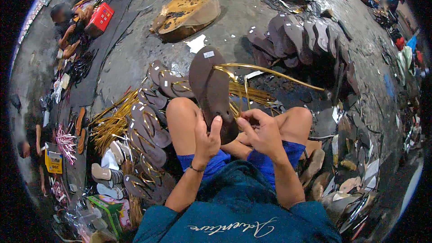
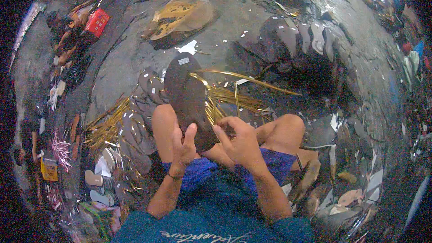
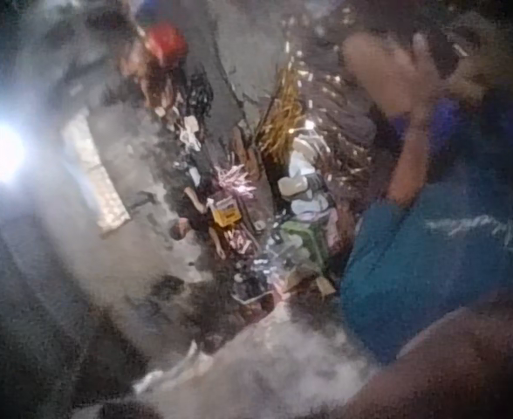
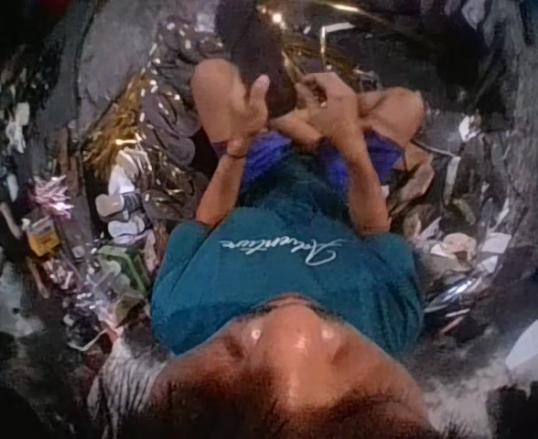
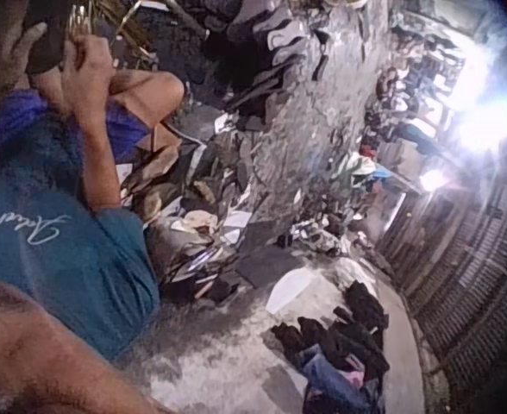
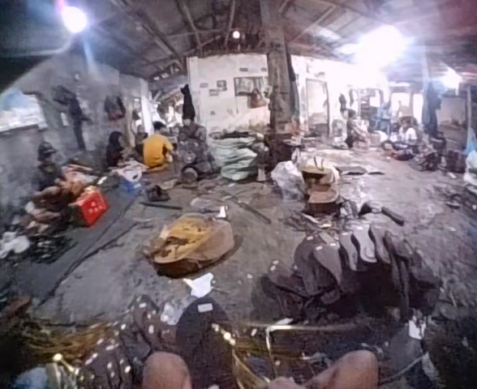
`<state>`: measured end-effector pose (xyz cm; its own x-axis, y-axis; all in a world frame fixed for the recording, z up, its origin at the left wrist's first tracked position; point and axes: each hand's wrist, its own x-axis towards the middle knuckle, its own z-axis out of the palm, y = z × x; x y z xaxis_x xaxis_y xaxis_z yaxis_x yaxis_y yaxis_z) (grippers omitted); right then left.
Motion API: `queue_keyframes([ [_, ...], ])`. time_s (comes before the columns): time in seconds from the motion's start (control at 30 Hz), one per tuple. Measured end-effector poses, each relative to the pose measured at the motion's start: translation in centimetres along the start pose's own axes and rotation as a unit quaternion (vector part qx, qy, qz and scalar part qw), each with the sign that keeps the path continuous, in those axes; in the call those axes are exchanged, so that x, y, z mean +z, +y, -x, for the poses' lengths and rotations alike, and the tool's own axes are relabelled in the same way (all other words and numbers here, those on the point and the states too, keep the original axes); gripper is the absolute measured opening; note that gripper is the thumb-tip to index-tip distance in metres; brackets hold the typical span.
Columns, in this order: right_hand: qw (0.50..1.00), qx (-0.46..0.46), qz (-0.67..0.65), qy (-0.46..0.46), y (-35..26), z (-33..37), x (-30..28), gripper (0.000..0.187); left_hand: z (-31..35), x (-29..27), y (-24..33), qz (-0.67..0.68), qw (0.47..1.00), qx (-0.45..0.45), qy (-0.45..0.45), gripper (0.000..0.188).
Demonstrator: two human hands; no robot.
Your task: The person sits on the floor and repeatedly picks up a brown sandal sole and a gold strap, then inserts the strap into the sole. The person continues this repetitive assembly process throughout the clip.
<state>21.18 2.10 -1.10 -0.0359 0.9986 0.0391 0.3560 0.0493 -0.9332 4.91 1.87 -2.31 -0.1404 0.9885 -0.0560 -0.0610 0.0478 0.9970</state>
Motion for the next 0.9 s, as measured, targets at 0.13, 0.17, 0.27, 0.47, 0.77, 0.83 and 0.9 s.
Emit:
queue_keyframes([
  [0.13, 0.996, 0.028, -0.081, 0.014, 0.1, -1.1, 0.2, 0.013, 0.4, 0.2, 0.4, -0.084, 0.992, 0.074, -0.052, 0.041],
  [0.17, 0.998, 0.017, -0.064, 0.013, -0.7, -1.2, -0.1, 0.014, 0.2, 0.6, 0.9, -0.082, 0.993, 0.077, -0.043, 0.042],
  [0.27, 0.997, 0.019, -0.062, 0.034, -1.3, -1.3, 0.2, 0.014, 0.1, 1.1, 0.9, -0.088, 0.989, 0.118, -0.026, 0.030],
  [0.47, 0.984, -0.166, 0.034, 0.054, 0.2, -1.1, 1.1, 0.012, 0.3, 1.0, 1.1, -0.069, 0.996, 0.061, -0.012, 0.031],
  [0.77, 0.992, -0.035, -0.104, -0.059, 0.7, -1.9, 0.1, 0.018, 0.1, -0.3, -0.5, 0.032, 0.998, 0.002, -0.062, 0.033],
  [0.83, 0.902, 0.127, -0.403, -0.086, 0.0, -1.8, -0.2, 0.021, -0.3, -1.0, -0.5, 0.122, 0.986, -0.061, -0.091, 0.036],
  [0.9, 0.847, 0.149, -0.481, -0.169, 3.2, -1.0, 0.9, 0.023, -0.3, -1.1, 0.4, 0.160, 0.973, -0.122, -0.117, 0.041],
])
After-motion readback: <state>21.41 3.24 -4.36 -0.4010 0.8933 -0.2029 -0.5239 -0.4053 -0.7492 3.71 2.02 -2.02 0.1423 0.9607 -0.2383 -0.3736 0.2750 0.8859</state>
